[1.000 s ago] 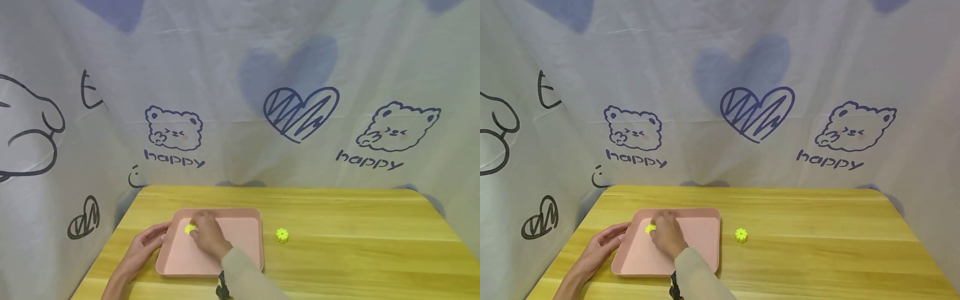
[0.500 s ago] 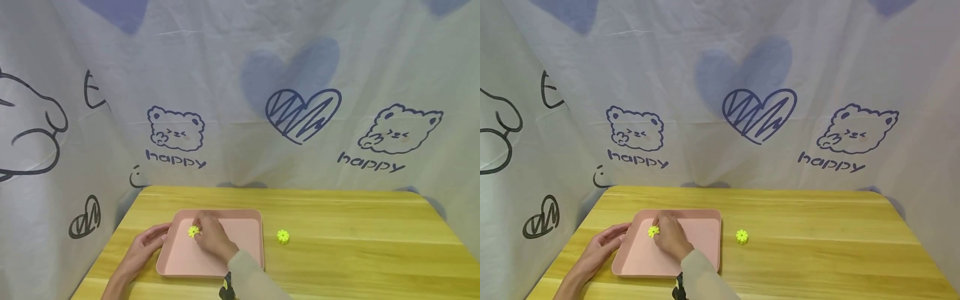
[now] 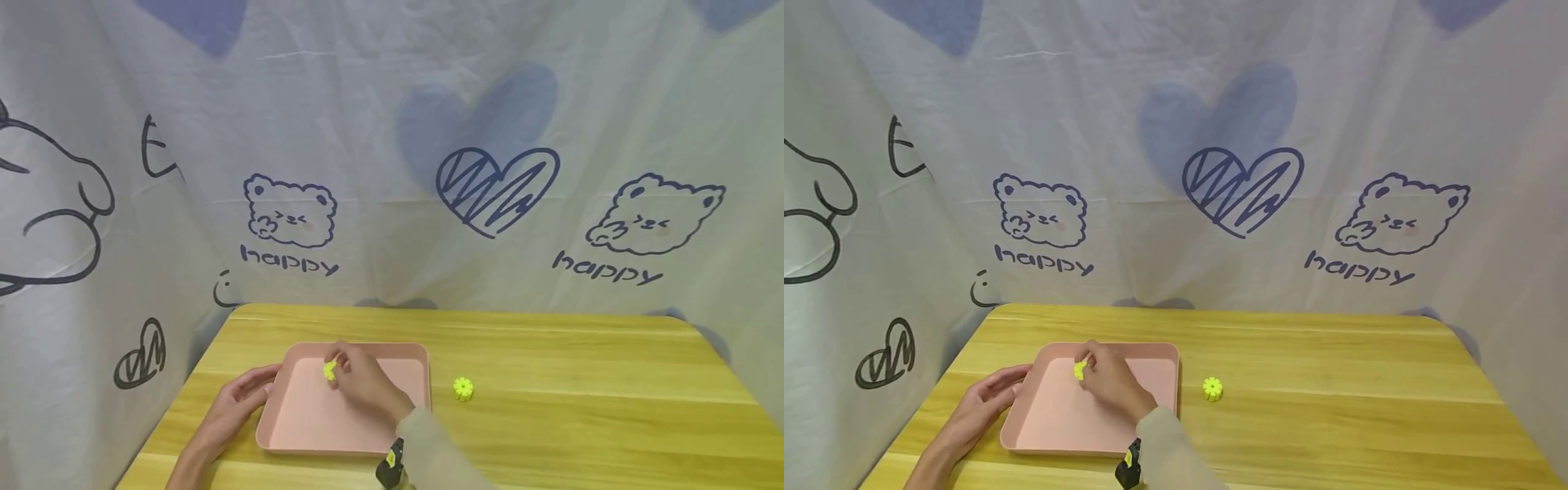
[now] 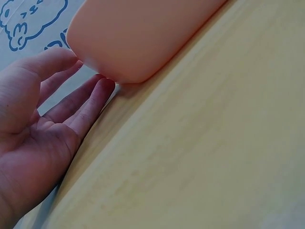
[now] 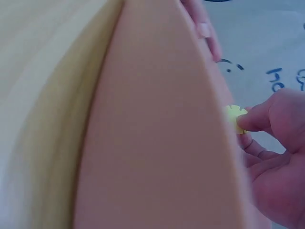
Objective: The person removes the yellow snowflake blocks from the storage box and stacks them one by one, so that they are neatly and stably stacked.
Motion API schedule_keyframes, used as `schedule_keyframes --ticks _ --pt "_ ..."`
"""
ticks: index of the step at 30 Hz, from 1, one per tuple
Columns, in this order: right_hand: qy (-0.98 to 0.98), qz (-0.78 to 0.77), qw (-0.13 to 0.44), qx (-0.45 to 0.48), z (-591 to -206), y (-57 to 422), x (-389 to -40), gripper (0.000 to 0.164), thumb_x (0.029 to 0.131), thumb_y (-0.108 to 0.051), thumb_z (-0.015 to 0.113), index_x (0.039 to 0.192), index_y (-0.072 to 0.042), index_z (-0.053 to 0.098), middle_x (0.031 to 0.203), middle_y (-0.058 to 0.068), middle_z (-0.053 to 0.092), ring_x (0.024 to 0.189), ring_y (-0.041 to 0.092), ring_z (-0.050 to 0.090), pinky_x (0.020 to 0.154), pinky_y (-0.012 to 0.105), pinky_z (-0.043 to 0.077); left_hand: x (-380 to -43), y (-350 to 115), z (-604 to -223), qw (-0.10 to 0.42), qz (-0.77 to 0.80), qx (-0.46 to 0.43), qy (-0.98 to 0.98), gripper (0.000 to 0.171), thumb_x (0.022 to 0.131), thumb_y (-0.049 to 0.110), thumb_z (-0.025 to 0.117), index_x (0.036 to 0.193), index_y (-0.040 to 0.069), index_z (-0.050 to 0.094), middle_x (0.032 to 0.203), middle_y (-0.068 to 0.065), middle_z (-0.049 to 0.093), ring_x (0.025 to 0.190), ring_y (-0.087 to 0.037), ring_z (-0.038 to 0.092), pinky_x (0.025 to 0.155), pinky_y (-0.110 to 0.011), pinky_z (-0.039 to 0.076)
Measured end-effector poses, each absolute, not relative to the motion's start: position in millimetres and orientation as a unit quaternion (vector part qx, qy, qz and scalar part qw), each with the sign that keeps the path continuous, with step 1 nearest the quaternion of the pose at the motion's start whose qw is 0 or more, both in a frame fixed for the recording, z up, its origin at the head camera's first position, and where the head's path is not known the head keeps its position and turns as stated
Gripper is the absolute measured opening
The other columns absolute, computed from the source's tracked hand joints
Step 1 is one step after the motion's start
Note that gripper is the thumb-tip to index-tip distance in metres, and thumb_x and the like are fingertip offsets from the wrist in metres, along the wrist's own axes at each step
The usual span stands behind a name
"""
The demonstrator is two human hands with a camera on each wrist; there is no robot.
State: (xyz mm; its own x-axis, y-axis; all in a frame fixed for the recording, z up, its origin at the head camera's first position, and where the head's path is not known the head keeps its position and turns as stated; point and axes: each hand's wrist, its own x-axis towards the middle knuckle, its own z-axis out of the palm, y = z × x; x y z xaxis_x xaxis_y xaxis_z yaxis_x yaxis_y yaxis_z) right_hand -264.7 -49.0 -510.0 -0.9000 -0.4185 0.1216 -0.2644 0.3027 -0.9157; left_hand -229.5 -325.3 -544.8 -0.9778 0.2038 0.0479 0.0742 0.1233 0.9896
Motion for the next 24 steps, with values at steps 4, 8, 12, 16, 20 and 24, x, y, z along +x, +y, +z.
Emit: schedule_keyframes --ticks 4,8,12,16,20,24 --pt "0.781 -0.586 0.090 -0.196 -505 -39 -264 0.025 0.094 0.012 0.055 0.113 0.000 0.064 0.094 0.009 0.058 0.069 0.018 0.068 0.059 0.026 0.059 -230 -326 -546 0.046 0.656 0.095 0.747 0.046 0.105 0.013 0.060 0.145 -0.006 0.051 0.143 -0.015 0.060 0.123 -0.007 0.061 0.100 -0.024 0.052" --pt "0.800 -0.562 0.085 -0.193 -496 -29 -260 0.028 0.093 0.010 0.058 0.115 -0.005 0.067 0.104 0.004 0.061 0.072 0.013 0.064 0.054 0.023 0.053 -231 -327 -547 0.045 0.657 0.099 0.746 0.045 0.106 0.013 0.059 0.146 -0.006 0.050 0.143 -0.013 0.060 0.123 -0.007 0.061 0.101 -0.024 0.052" --pt "0.816 -0.541 0.071 -0.193 -490 -19 -257 0.030 0.094 0.008 0.060 0.118 -0.008 0.068 0.107 0.002 0.064 0.077 0.012 0.062 0.058 0.023 0.052 -232 -328 -547 0.046 0.658 0.102 0.745 0.045 0.106 0.012 0.059 0.146 -0.006 0.049 0.143 -0.012 0.060 0.124 -0.006 0.060 0.101 -0.024 0.052" --pt "0.819 -0.535 0.057 -0.199 -490 -10 -255 0.029 0.096 0.006 0.060 0.121 -0.007 0.068 0.105 0.004 0.065 0.081 0.013 0.063 0.064 0.022 0.054 -232 -328 -547 0.048 0.659 0.105 0.743 0.046 0.106 0.013 0.059 0.147 -0.006 0.049 0.143 -0.013 0.059 0.124 -0.007 0.061 0.101 -0.024 0.052" --pt "0.816 -0.536 0.044 -0.212 -492 0 -251 0.027 0.096 0.005 0.061 0.121 -0.006 0.067 0.105 0.006 0.066 0.082 0.013 0.064 0.066 0.022 0.056 -233 -328 -548 0.050 0.662 0.103 0.741 0.046 0.106 0.012 0.058 0.146 -0.007 0.049 0.144 -0.015 0.059 0.123 -0.008 0.061 0.100 -0.025 0.053" --pt "0.815 -0.536 0.026 -0.221 -493 9 -247 0.027 0.093 0.007 0.063 0.116 -0.007 0.069 0.106 0.004 0.067 0.086 0.013 0.063 0.074 0.022 0.057 -232 -327 -548 0.050 0.661 0.101 0.742 0.046 0.106 0.012 0.059 0.146 -0.007 0.049 0.144 -0.017 0.058 0.123 -0.008 0.061 0.100 -0.025 0.053"
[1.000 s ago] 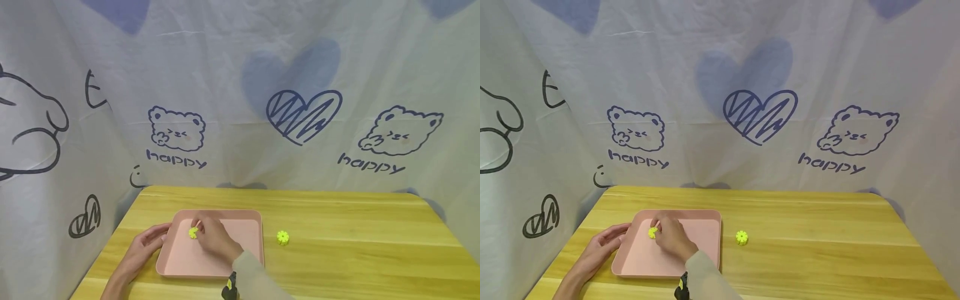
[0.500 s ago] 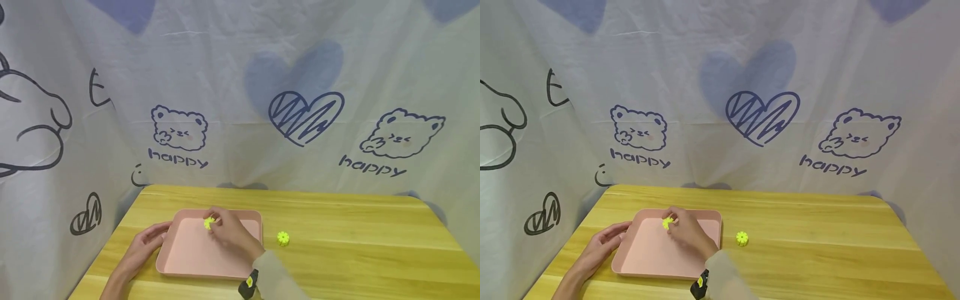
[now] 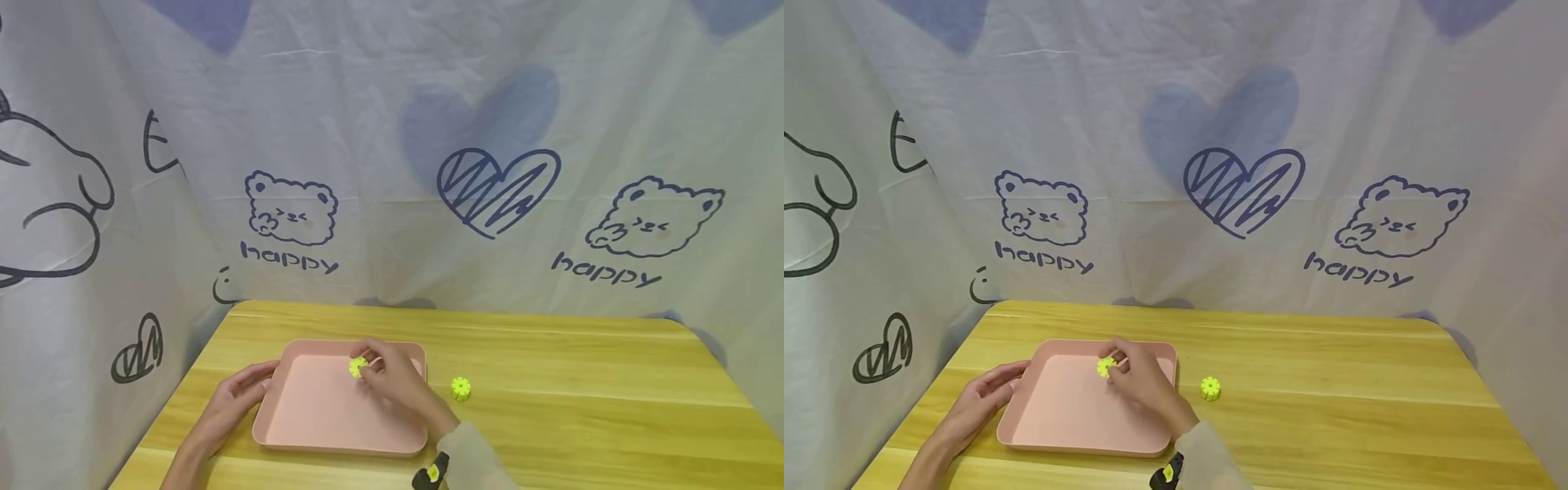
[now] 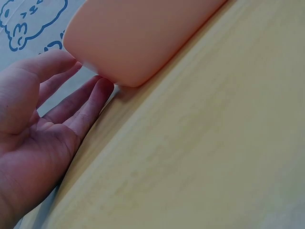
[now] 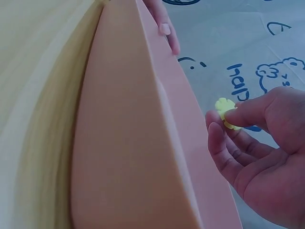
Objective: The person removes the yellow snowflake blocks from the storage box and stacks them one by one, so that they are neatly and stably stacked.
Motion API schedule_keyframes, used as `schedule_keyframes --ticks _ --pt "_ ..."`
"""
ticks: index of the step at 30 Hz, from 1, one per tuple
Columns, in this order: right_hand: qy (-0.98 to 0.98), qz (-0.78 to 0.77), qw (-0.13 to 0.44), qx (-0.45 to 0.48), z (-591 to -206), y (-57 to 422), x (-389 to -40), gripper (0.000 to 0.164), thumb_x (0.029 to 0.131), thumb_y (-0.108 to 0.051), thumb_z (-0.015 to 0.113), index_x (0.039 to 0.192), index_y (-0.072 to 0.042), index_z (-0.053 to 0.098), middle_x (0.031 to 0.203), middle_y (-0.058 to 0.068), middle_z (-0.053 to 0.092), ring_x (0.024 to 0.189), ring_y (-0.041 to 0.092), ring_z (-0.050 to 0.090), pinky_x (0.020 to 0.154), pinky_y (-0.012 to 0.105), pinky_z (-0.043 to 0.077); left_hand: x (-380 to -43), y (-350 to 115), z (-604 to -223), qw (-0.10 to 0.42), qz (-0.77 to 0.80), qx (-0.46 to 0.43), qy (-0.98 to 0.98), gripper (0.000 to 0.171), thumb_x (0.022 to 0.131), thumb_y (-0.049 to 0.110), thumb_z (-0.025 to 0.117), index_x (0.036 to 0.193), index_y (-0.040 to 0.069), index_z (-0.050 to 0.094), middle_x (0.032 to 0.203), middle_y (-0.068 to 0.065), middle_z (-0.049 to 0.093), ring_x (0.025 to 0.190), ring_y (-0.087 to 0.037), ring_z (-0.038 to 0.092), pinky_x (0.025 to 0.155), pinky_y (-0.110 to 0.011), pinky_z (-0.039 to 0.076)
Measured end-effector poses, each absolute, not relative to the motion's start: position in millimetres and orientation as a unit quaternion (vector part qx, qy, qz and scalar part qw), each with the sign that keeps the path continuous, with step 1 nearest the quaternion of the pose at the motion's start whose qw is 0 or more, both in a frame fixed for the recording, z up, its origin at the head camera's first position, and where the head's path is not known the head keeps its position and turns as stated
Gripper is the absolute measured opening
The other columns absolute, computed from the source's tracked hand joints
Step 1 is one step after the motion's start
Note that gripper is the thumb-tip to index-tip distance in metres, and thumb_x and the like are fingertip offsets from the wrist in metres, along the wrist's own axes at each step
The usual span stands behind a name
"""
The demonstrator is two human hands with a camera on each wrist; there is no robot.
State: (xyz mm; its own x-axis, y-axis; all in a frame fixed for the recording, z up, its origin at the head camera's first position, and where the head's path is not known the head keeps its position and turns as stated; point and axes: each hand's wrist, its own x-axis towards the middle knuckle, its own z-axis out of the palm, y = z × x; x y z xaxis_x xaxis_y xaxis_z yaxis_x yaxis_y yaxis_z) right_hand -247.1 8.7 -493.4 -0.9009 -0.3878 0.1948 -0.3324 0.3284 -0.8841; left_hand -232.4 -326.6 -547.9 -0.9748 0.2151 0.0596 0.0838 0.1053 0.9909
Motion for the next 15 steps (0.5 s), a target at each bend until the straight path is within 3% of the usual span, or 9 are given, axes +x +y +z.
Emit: schedule_keyframes --ticks 5,15 --pt "0.809 -0.541 0.006 -0.230 -495 18 -242 0.031 0.089 0.011 0.063 0.114 -0.006 0.070 0.106 0.006 0.068 0.088 0.016 0.064 0.078 0.024 0.057 -232 -326 -546 0.049 0.658 0.094 0.745 0.047 0.106 0.014 0.060 0.147 -0.006 0.049 0.145 -0.020 0.056 0.123 -0.008 0.061 0.100 -0.024 0.053" --pt "0.779 -0.576 0.014 -0.247 -489 32 -229 0.033 0.091 0.016 0.056 0.117 0.001 0.069 0.105 0.014 0.069 0.082 0.034 0.070 0.067 0.026 0.061 -232 -328 -547 0.044 0.647 0.088 0.756 0.046 0.105 0.017 0.062 0.146 0.000 0.053 0.146 -0.020 0.055 0.124 -0.009 0.061 0.101 -0.024 0.052"
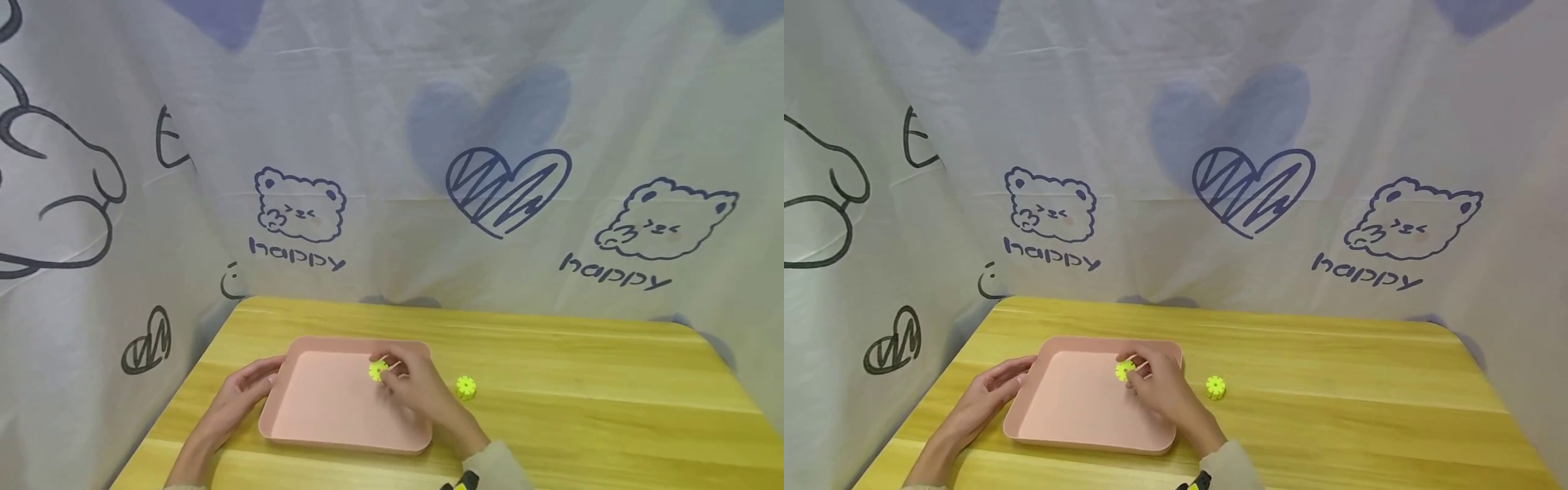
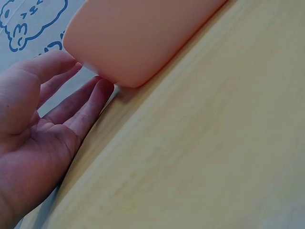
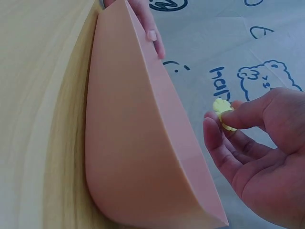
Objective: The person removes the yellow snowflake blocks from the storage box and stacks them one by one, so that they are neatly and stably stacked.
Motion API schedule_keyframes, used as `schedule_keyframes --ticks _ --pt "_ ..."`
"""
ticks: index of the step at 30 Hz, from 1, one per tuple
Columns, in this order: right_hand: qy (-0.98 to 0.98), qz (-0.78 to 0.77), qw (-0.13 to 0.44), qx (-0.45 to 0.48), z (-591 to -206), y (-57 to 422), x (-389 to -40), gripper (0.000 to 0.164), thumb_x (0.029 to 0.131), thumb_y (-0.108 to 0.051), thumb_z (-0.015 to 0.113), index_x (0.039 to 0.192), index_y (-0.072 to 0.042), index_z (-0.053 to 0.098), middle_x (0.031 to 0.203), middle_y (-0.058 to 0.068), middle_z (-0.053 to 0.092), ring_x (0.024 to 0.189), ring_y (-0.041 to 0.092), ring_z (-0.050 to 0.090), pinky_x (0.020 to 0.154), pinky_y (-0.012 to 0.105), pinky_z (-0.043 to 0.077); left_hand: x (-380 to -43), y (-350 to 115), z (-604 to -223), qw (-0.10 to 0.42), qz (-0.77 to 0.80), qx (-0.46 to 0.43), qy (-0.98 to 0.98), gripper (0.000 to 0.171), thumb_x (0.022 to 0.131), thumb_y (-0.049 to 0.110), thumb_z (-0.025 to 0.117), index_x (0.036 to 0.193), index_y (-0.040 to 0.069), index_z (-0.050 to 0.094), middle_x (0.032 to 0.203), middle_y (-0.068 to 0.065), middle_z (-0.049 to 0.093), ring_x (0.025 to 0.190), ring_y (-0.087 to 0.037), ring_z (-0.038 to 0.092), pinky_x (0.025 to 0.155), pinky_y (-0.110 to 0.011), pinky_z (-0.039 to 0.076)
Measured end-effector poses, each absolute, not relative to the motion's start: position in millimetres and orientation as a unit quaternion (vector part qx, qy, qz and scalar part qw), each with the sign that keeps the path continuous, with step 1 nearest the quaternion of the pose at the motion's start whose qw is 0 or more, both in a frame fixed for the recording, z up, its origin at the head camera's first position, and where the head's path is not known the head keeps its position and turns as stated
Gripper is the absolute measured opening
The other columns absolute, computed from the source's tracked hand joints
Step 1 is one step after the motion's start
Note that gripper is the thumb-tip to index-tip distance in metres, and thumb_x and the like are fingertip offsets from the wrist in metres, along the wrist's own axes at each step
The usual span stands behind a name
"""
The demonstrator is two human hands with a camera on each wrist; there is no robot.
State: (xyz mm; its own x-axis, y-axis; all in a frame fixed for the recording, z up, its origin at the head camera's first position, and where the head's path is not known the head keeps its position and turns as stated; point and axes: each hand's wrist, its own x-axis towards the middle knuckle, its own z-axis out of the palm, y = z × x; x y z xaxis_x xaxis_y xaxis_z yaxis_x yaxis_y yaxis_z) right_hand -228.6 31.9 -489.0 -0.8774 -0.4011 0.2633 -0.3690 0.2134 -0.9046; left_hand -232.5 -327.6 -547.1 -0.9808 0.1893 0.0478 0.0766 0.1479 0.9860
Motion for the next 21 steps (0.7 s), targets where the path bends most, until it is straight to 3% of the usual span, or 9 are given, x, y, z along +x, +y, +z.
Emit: schedule_keyframes --ticks 7,14,21 --pt "0.788 -0.570 0.017 -0.230 -490 45 -221 0.036 0.091 0.014 0.055 0.119 -0.004 0.070 0.107 0.013 0.070 0.084 0.032 0.072 0.070 0.029 0.062 -232 -327 -547 0.045 0.659 0.106 0.744 0.046 0.105 0.012 0.059 0.146 -0.005 0.050 0.145 -0.016 0.057 0.123 -0.008 0.061 0.101 -0.024 0.052" --pt "0.805 -0.549 0.024 -0.225 -490 54 -212 0.031 0.092 0.008 0.067 0.120 -0.003 0.070 0.121 0.010 0.068 0.093 0.022 0.069 0.079 0.025 0.060 -232 -329 -548 0.045 0.655 0.097 0.748 0.045 0.105 0.014 0.061 0.146 -0.002 0.052 0.147 -0.021 0.054 0.124 -0.009 0.061 0.101 -0.025 0.052" --pt "0.805 -0.555 -0.001 -0.208 -488 60 -204 0.033 0.087 0.010 0.072 0.117 -0.003 0.071 0.117 0.010 0.071 0.089 0.018 0.068 0.084 0.028 0.060 -233 -329 -546 0.043 0.656 0.096 0.748 0.045 0.104 0.015 0.062 0.145 -0.001 0.053 0.147 -0.021 0.054 0.125 -0.009 0.060 0.102 -0.024 0.051"
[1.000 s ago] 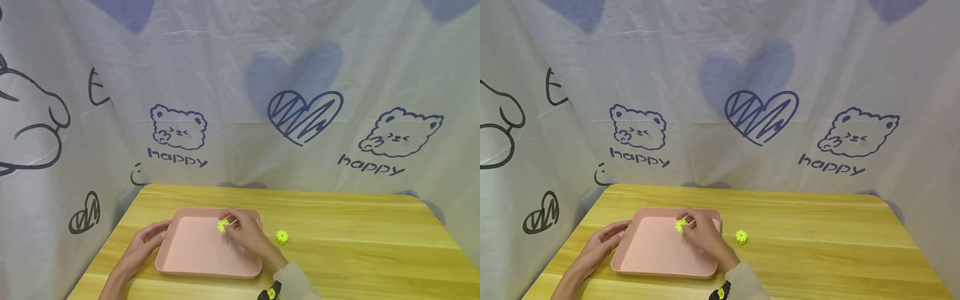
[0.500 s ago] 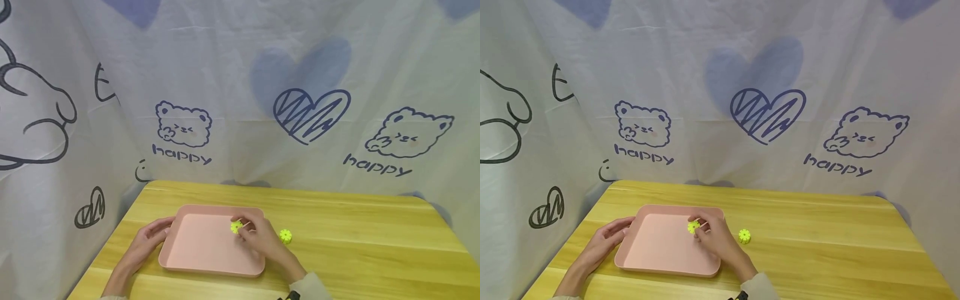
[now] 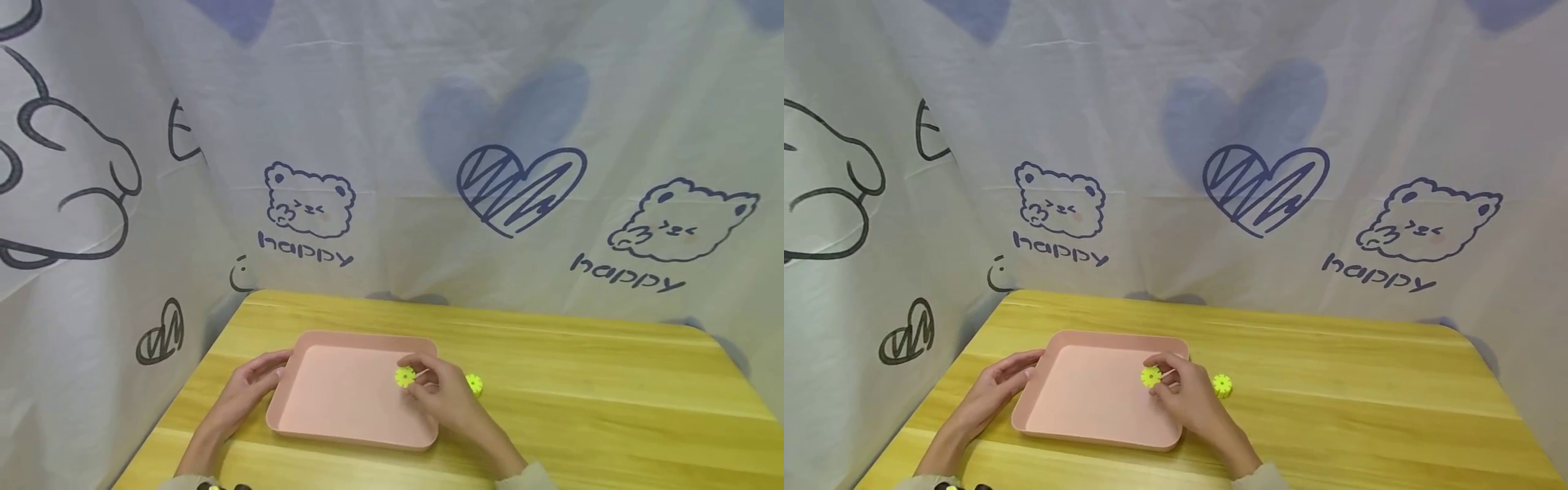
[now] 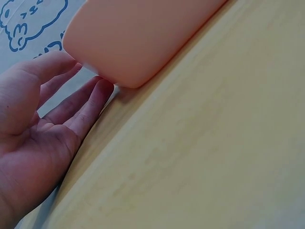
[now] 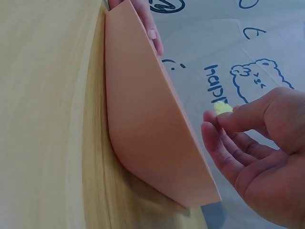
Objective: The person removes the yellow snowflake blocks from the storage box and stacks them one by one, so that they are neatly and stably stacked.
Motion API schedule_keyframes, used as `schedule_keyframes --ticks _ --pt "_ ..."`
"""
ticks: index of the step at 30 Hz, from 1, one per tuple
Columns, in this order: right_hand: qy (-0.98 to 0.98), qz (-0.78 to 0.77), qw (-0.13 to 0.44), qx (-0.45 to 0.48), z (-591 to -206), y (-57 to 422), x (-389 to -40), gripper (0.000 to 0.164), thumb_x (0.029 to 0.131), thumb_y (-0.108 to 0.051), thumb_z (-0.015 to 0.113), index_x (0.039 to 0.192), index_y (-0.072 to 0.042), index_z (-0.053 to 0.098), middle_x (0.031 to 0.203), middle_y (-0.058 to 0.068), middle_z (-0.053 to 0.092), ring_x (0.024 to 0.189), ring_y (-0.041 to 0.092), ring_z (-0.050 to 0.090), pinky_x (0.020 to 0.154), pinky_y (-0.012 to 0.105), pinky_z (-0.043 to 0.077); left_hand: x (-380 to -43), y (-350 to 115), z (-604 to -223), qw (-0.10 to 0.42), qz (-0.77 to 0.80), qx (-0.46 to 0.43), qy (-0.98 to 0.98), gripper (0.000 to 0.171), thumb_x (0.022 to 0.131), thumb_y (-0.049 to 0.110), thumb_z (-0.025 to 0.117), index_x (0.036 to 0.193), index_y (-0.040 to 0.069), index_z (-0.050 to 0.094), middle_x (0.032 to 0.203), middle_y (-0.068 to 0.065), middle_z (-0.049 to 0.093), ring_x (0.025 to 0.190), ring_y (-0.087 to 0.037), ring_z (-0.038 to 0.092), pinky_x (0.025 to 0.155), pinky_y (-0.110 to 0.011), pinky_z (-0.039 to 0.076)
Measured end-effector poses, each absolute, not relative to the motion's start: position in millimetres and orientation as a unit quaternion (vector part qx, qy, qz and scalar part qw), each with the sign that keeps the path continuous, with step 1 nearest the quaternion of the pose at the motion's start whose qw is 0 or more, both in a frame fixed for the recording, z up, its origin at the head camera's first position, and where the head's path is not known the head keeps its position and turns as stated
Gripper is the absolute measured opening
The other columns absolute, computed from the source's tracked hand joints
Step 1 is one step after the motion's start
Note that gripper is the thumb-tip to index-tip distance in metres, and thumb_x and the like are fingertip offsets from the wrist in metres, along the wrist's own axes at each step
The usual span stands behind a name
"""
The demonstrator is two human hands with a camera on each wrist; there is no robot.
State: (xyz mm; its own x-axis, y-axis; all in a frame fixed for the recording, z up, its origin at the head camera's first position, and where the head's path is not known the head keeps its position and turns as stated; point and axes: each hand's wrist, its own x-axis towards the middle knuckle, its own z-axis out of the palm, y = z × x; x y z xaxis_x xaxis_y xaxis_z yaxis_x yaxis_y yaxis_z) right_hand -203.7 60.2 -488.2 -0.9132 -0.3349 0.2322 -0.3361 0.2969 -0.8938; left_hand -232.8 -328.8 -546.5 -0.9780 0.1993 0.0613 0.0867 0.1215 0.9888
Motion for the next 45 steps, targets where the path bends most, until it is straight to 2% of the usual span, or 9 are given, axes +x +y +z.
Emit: schedule_keyframes --ticks 15,19,25,34,45 --pt "-0.790 0.579 0.014 0.199 -488 85 -194 0.038 0.086 0.012 0.071 0.122 0.000 0.068 0.118 0.014 0.071 0.092 0.024 0.069 0.082 0.027 0.061 -234 -329 -545 0.052 0.668 0.093 0.737 0.045 0.104 0.013 0.062 0.145 -0.002 0.053 0.148 -0.022 0.053 0.126 -0.010 0.059 0.102 -0.027 0.052" --pt "-0.792 0.575 0.040 0.202 -488 95 -190 0.039 0.085 0.014 0.070 0.121 0.000 0.068 0.114 0.014 0.072 0.091 0.024 0.071 0.079 0.028 0.062 -233 -326 -547 0.053 0.669 0.086 0.736 0.045 0.104 0.014 0.063 0.145 -0.002 0.053 0.147 -0.021 0.054 0.126 -0.009 0.060 0.102 -0.027 0.052" --pt "-0.800 0.565 0.076 0.186 -486 107 -189 0.039 0.084 0.012 0.075 0.121 -0.001 0.069 0.104 0.008 0.073 0.090 0.018 0.071 0.076 0.030 0.063 -236 -323 -545 0.044 0.666 0.094 0.739 0.044 0.104 0.013 0.063 0.144 -0.002 0.054 0.145 -0.019 0.056 0.125 -0.010 0.061 0.103 -0.027 0.052" --pt "-0.807 0.566 0.067 0.154 -486 119 -189 0.043 0.082 0.019 0.069 0.119 -0.004 0.069 0.113 0.008 0.072 0.096 0.021 0.068 0.078 0.030 0.063 -233 -328 -546 0.044 0.663 0.090 0.742 0.044 0.105 0.013 0.061 0.145 -0.003 0.053 0.145 -0.020 0.056 0.124 -0.009 0.061 0.102 -0.026 0.052" --pt "-0.811 0.561 0.085 0.142 -492 134 -196 0.044 0.078 0.021 0.067 0.116 -0.002 0.069 0.112 0.011 0.071 0.096 0.022 0.067 0.078 0.031 0.063 -234 -328 -548 0.044 0.660 0.091 0.744 0.045 0.105 0.014 0.061 0.145 -0.004 0.052 0.144 -0.019 0.057 0.123 -0.008 0.061 0.101 -0.025 0.052"
